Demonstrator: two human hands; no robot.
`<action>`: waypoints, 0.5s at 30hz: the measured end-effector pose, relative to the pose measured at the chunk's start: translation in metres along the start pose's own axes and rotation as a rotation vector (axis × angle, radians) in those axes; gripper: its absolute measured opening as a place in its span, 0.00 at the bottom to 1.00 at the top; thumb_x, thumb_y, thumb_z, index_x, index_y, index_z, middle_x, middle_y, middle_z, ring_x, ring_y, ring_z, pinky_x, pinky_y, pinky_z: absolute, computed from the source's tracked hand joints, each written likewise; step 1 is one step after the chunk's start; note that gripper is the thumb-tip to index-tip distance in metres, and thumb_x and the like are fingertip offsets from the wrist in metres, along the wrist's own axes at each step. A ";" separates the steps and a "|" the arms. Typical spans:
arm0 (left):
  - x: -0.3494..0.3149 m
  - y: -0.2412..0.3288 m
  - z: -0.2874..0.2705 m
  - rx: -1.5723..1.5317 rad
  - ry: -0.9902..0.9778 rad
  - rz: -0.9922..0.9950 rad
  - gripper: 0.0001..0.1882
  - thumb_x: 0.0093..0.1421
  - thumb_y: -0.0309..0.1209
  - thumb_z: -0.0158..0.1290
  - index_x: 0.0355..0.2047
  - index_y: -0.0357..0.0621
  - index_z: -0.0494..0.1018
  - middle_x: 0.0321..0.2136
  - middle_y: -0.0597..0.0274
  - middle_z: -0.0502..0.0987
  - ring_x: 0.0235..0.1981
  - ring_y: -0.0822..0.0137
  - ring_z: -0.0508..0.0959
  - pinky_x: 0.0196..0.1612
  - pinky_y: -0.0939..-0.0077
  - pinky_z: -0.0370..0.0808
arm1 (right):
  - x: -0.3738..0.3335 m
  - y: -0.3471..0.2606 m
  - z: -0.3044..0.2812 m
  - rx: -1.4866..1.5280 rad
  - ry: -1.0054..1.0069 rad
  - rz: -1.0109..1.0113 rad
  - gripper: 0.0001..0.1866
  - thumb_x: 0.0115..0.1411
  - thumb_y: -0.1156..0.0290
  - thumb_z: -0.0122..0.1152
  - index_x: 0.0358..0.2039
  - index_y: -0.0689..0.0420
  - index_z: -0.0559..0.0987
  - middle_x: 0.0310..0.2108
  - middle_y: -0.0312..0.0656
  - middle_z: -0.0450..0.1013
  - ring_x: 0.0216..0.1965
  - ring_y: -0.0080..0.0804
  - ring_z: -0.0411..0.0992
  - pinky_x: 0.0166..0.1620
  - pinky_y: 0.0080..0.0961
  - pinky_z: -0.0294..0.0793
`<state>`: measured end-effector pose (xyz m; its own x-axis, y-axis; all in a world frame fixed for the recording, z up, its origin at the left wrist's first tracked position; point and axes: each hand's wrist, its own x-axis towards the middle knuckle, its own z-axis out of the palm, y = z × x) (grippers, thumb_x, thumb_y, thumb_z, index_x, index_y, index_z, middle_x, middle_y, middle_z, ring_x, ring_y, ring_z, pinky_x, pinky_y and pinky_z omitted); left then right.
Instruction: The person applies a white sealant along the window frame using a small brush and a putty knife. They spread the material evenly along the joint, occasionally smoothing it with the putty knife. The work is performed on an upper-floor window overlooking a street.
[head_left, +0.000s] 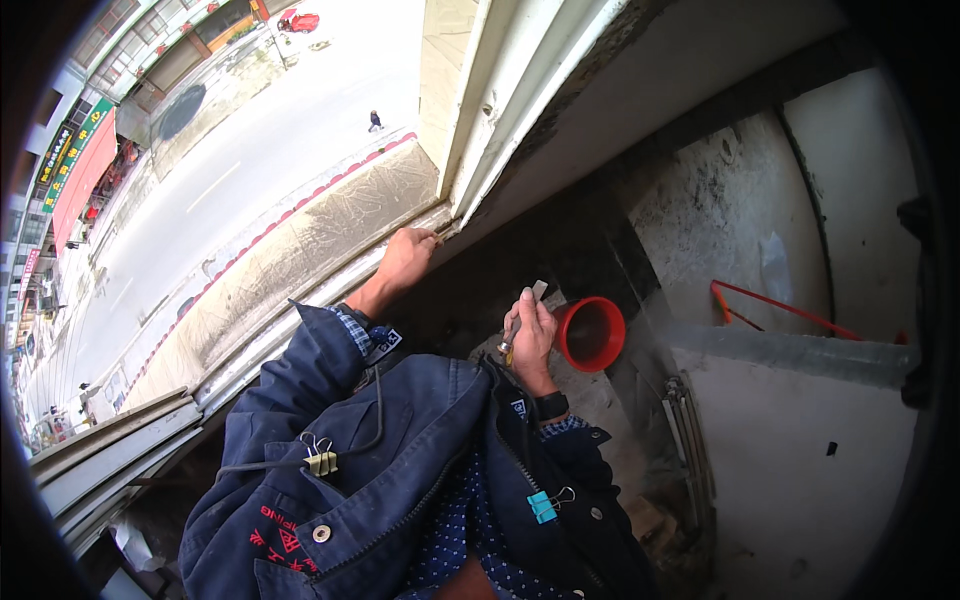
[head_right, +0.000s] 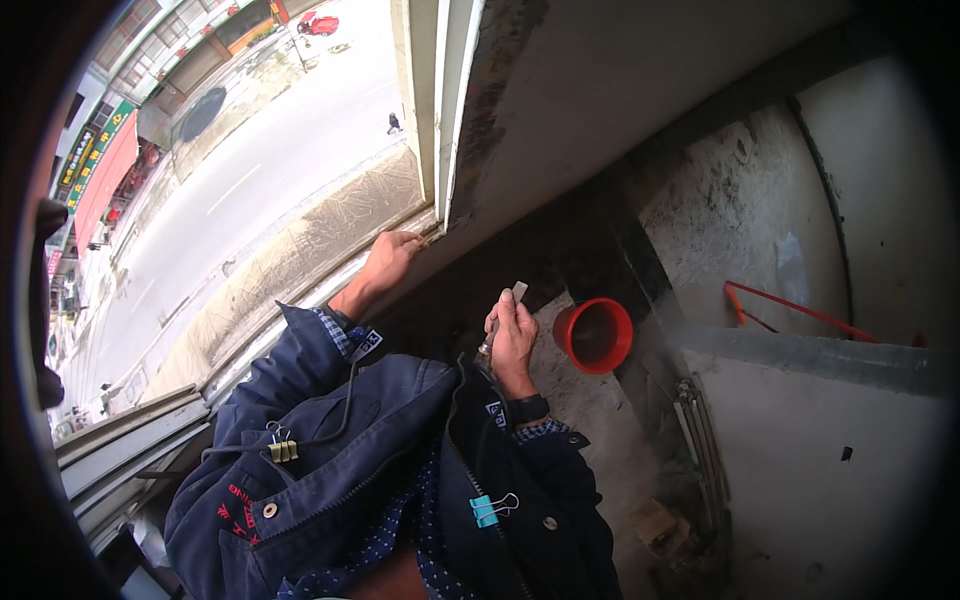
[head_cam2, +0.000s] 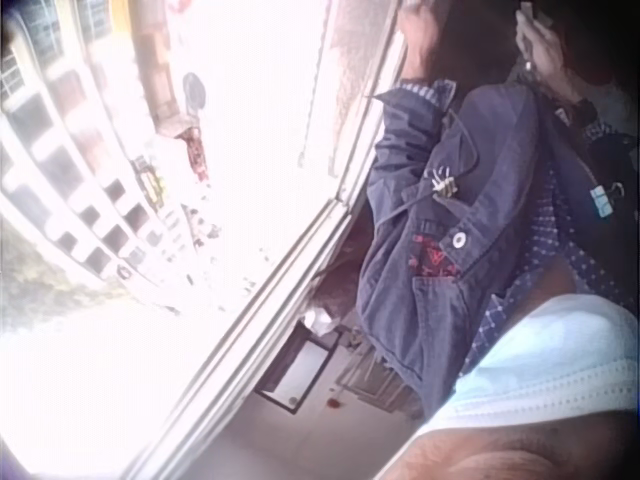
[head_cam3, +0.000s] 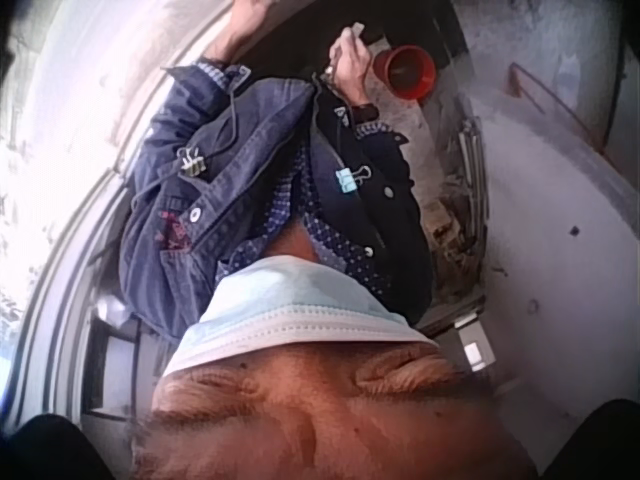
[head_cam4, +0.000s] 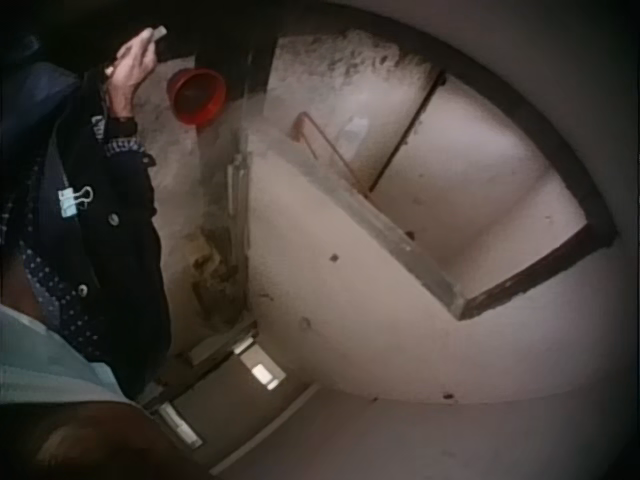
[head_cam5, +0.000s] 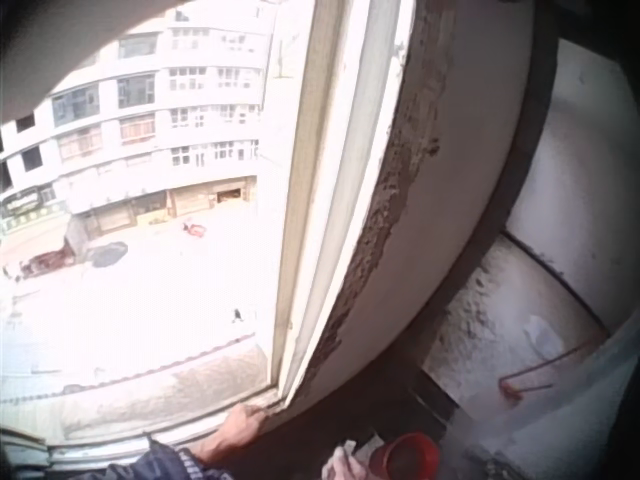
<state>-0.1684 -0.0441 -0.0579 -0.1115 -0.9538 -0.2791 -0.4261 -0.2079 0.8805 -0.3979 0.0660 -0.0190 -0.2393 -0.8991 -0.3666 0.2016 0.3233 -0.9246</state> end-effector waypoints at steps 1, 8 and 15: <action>-0.001 -0.001 -0.001 0.009 -0.002 0.003 0.18 0.63 0.34 0.47 0.38 0.33 0.81 0.32 0.36 0.82 0.39 0.44 0.82 0.49 0.58 0.75 | 0.000 0.000 0.001 -0.004 -0.004 -0.007 0.25 0.74 0.54 0.51 0.21 0.54 0.69 0.16 0.31 0.65 0.16 0.16 0.60 0.21 0.19 0.57; -0.004 -0.004 -0.003 -0.049 -0.028 -0.015 0.18 0.63 0.34 0.46 0.39 0.32 0.81 0.34 0.40 0.83 0.39 0.49 0.83 0.49 0.60 0.75 | -0.003 -0.001 -0.001 -0.012 -0.002 -0.010 0.25 0.74 0.53 0.51 0.21 0.54 0.69 0.15 0.31 0.65 0.16 0.16 0.60 0.21 0.18 0.57; -0.003 -0.012 -0.005 -0.080 -0.060 0.005 0.17 0.66 0.34 0.49 0.40 0.30 0.80 0.28 0.60 0.80 0.33 0.71 0.75 0.41 0.72 0.72 | -0.004 0.000 -0.002 -0.034 0.014 -0.032 0.25 0.74 0.53 0.51 0.21 0.54 0.69 0.16 0.30 0.64 0.17 0.16 0.61 0.22 0.19 0.57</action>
<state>-0.1588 -0.0395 -0.0656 -0.1683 -0.9405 -0.2953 -0.3531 -0.2222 0.9088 -0.3990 0.0699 -0.0174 -0.2580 -0.9053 -0.3375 0.1608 0.3042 -0.9390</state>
